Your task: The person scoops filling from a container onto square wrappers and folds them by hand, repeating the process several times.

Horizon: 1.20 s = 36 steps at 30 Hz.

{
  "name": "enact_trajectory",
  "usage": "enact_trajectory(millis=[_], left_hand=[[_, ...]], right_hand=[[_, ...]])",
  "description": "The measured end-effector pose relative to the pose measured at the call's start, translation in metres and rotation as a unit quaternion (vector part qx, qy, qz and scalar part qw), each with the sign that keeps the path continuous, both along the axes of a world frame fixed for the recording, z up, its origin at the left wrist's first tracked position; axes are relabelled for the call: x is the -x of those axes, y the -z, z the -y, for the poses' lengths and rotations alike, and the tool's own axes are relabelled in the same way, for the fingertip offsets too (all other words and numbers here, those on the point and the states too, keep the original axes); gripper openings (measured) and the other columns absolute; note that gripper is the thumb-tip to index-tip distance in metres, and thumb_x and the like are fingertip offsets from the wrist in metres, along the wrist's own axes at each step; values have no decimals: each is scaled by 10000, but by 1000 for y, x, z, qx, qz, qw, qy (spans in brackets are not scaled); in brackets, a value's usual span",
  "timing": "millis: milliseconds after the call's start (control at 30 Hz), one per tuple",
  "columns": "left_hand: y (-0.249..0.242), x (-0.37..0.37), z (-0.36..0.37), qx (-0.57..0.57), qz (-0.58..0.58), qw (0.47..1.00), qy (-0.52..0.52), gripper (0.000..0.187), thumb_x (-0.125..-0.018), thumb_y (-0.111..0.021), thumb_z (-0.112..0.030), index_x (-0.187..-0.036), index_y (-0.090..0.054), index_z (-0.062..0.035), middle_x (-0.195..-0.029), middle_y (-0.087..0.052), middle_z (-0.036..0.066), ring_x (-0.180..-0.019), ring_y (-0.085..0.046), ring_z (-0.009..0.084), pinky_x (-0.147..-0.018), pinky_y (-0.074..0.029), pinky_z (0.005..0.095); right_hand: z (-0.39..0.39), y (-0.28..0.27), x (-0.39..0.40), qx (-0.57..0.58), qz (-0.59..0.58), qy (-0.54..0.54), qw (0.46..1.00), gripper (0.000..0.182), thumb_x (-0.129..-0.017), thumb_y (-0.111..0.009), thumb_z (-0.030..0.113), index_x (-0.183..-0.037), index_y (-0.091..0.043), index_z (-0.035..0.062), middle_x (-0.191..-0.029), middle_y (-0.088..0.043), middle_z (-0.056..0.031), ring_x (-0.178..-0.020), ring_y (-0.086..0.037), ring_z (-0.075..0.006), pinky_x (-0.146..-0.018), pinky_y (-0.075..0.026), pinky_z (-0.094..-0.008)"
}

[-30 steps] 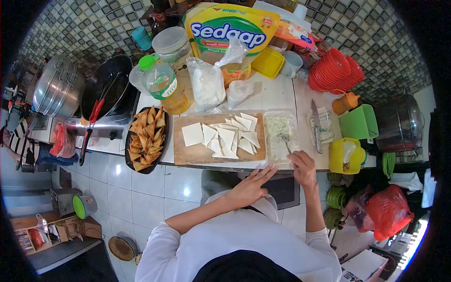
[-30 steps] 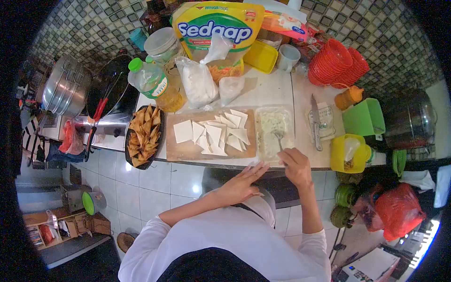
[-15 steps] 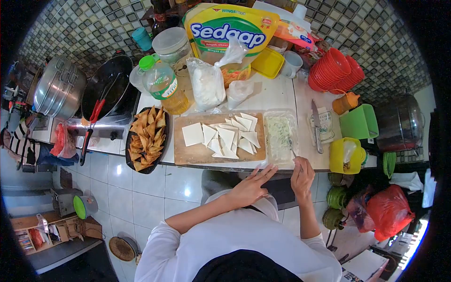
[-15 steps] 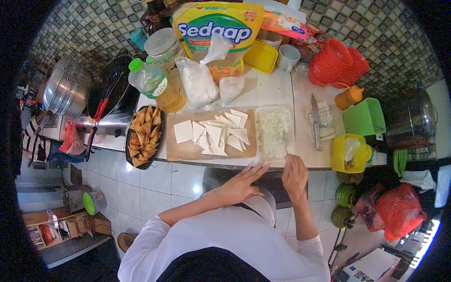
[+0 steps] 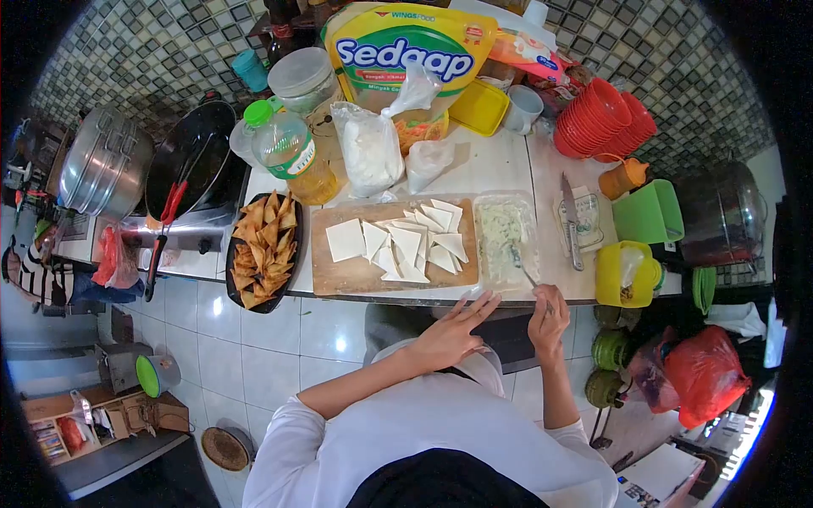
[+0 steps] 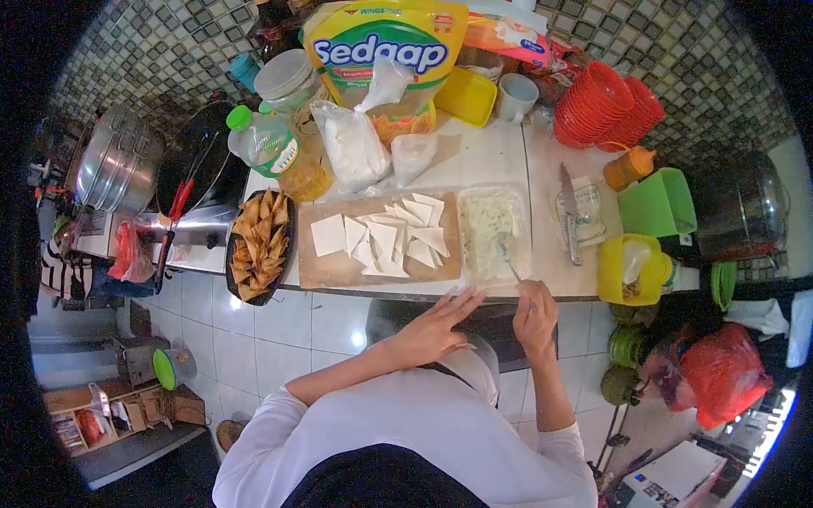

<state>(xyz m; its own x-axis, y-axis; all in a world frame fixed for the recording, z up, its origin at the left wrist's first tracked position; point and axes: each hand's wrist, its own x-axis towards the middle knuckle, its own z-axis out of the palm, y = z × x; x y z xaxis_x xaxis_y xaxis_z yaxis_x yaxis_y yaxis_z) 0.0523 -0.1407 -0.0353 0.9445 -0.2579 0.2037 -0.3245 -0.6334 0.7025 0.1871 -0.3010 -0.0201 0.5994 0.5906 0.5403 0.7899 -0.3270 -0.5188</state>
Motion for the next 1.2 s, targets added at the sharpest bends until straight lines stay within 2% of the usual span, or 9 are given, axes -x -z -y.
enact_trajectory(millis=[267,367,433,667,733,767,1000,1067,1200], left_hand=[[1,0,0,3,-13,1000,2,207,-744,-625,-193,-630,-620,-20,-1441,-169,169,-1345,-125,312,-1055,-215,484],[1,-1,0,9,-3,1000,3,204,-747,-629,-195,-644,-620,-18,-1446,-159,162,-1347,-116,308,-1058,-215,469],[-1,-2,-2,54,-7,998,6,187,-772,-620,-197,-720,-645,-19,-1431,-202,173,-1341,-131,319,-1055,-234,437],[-9,1,0,427,-112,882,-167,237,-875,-537,-193,-1011,-619,-17,-1231,-501,153,-1065,-541,257,-875,-462,334],[-36,-10,-8,704,-241,637,-202,340,-904,-497,-168,-1206,-477,-12,-1109,-569,108,-935,-600,190,-811,-499,280],[-41,-15,-10,738,-225,603,-203,417,-914,-450,-99,-1307,-336,-17,-1083,-558,101,-992,-576,190,-844,-484,265],[-43,-36,-14,720,-168,646,-188,444,-876,-415,-14,-1310,-324,-9,-1133,-536,96,-1049,-528,158,-967,-407,307],[-48,-35,-16,608,-203,746,-182,442,-880,-405,25,-1314,-337,-22,-1119,-519,55,-1006,-510,110,-959,-404,246],[-41,-37,-16,609,-218,743,-173,436,-877,-399,37,-1306,-343,-16,-1125,-521,55,-1031,-506,121,-978,-394,262]], right_hand=[[-8,16,10,-42,2,28,999,85,-859,-432,26,-844,-503,-17,-727,-542,-152,-605,-529,-289,-545,-430,-359],[-3,21,5,-66,-163,119,977,147,-904,-416,113,-850,-494,0,-665,-525,-100,-501,-475,-183,-455,-389,-297],[-7,16,-6,-307,-403,208,837,202,-924,-428,207,-840,-493,35,-624,-493,-40,-456,-400,-91,-398,-327,-226],[5,-27,-21,-457,-458,178,742,248,-925,-458,311,-861,-489,74,-614,-475,-17,-498,-399,-75,-407,-288,-204],[3,-41,-19,-461,-456,143,748,250,-927,-454,312,-864,-487,72,-613,-473,-16,-501,-397,-76,-411,-284,-204],[2,-46,-18,-464,-453,107,753,252,-929,-451,312,-866,-486,71,-613,-472,-16,-504,-395,-78,-414,-280,-205],[-15,-65,1,-431,-417,68,797,254,-948,-407,275,-872,-474,43,-604,-433,-13,-504,-396,-82,-420,-288,-207],[-17,-63,5,-372,-313,68,871,277,-940,-418,260,-823,-491,19,-600,-434,-20,-504,-394,-99,-426,-320,-232],[-10,-68,2,-233,-104,-50,966,292,-916,-463,242,-750,-528,11,-623,-494,-54,-515,-450,-152,-449,-383,-276]])
